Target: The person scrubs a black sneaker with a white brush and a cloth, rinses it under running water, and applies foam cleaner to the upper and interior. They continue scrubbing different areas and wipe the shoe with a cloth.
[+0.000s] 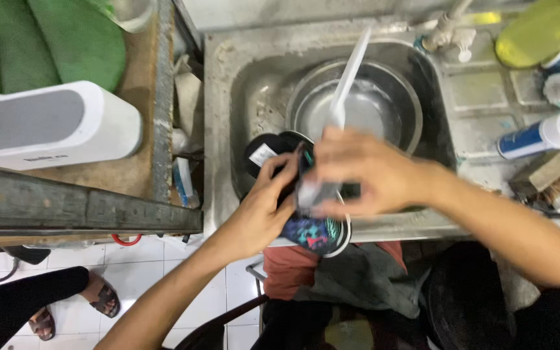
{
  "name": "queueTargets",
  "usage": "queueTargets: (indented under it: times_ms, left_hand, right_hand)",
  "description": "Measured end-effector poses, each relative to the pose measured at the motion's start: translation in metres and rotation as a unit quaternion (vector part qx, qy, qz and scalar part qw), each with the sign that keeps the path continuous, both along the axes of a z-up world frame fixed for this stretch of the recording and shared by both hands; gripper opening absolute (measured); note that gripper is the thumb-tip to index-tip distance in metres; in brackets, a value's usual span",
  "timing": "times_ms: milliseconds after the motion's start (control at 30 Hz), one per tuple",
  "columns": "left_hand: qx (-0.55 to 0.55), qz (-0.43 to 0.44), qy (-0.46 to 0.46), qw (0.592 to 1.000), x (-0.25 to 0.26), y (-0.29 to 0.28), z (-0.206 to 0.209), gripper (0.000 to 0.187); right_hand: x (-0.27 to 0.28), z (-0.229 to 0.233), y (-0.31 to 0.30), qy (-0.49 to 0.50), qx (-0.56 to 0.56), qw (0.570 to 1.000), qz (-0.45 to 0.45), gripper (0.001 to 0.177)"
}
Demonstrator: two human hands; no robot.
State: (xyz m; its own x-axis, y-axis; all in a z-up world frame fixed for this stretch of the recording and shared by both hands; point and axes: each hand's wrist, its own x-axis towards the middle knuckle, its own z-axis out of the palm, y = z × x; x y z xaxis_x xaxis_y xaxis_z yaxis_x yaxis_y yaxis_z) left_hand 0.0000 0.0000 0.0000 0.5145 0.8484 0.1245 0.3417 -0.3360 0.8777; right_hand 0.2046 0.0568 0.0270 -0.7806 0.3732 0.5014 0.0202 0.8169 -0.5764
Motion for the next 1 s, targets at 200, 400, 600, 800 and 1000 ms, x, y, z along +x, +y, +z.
queueTargets:
  times_ms: [200,400,600,800,1000]
  left_hand:
    - [-0.019,0.009,0.004,1.000,0.007,-0.001,0.010,0.059]
    - [-0.053,0.025,0.017,0.998,0.009,0.001,0.012,0.061]
    - [-0.059,0.021,0.020,0.998,0.007,0.003,0.005,0.062]
    - [0.000,0.040,0.043,0.998,0.009,0.008,-0.006,0.049]
    - [-0.030,0.048,-0.009,0.998,0.000,-0.004,0.001,0.056]
  right_hand:
    - [-0.006,0.018,-0.016,-0.003,-0.040,0.999,0.028,0.021]
    - [-0.003,0.008,-0.016,-0.026,-0.005,1.000,-0.002,0.018]
    - [0.007,0.005,0.007,-0.039,0.074,0.994,-0.067,0.022]
    - [0.011,-0.006,0.024,-0.063,0.145,0.973,-0.167,0.027]
    - [0.030,-0.050,0.028,-0.285,0.170,0.852,-0.405,0.034]
